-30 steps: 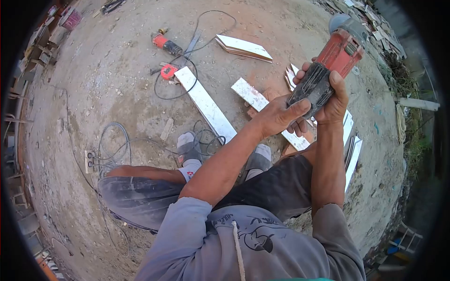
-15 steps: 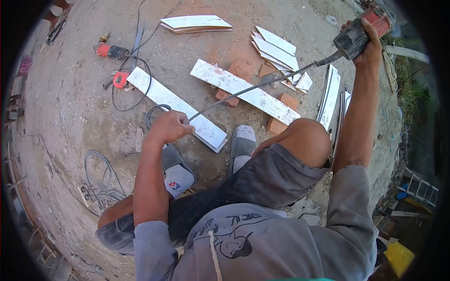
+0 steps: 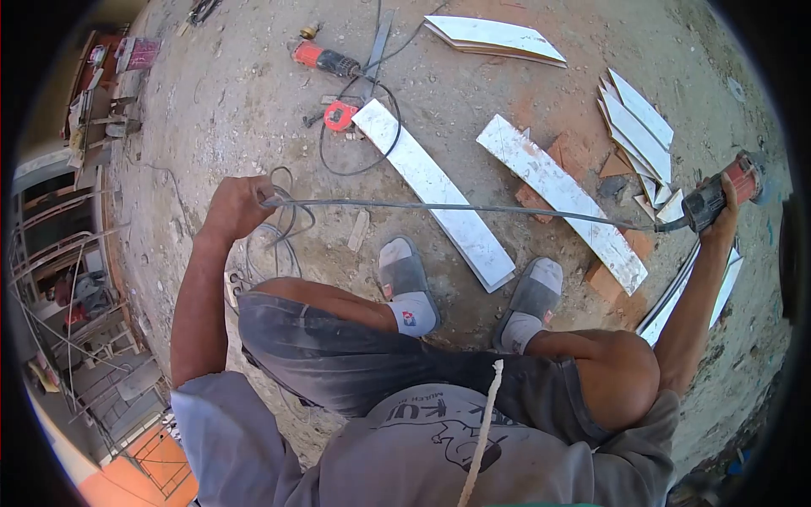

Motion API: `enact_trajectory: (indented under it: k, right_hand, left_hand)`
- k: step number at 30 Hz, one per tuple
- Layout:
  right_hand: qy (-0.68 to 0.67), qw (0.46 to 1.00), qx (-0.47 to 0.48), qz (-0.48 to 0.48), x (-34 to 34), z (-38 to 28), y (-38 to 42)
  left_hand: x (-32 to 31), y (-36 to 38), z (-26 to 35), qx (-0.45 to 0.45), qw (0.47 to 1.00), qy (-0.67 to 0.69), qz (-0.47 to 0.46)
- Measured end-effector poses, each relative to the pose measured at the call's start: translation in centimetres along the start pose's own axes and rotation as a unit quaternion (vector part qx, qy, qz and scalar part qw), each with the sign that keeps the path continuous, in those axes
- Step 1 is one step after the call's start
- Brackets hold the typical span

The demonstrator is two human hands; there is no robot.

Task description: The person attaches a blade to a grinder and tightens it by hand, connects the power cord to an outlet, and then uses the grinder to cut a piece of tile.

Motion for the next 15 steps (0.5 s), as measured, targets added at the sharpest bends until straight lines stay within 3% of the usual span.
enact_trajectory:
  k: [2,4,9,11,13,15]
  right_hand:
    - [-0.012,1.0,0.014,0.013,1.3,-0.8,1.7]
    - [-0.03,0.998,0.043,0.032,3.3,-2.1,3.3]
    - [-0.033,0.987,0.141,0.069,10.3,-5.1,7.9]
    - [-0.03,0.984,0.161,0.075,10.0,-6.9,9.3]
    - [-0.051,0.976,0.149,0.15,9.9,-7.3,12.5]
    - [-0.058,0.969,0.176,0.16,10.5,-7.2,12.2]
  left_hand:
    - [-1.2,1.3,-2.8,-0.017,0.998,-0.055,0.04]
    - [-1.7,3.4,-4.5,0.036,0.995,-0.012,0.096]
    - [-6.5,9.2,-8.8,0.083,0.977,-0.055,0.187]
    - [-8.4,12.9,-11.0,0.153,0.96,-0.115,0.204]
    - [-9.0,16.8,-10.5,0.166,0.957,-0.094,0.22]
    - [-9.4,19.5,-10.9,0.18,0.947,-0.074,0.255]
Point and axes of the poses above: each hand's wrist, its own y-axis away from the middle knuckle, its own x-axis out of the back of the hand, z = x × y, the point moved 6 cm from there along -y, towards the middle knuckle, and after that the axes turned 7 degrees about y, right-handed, at the moved point
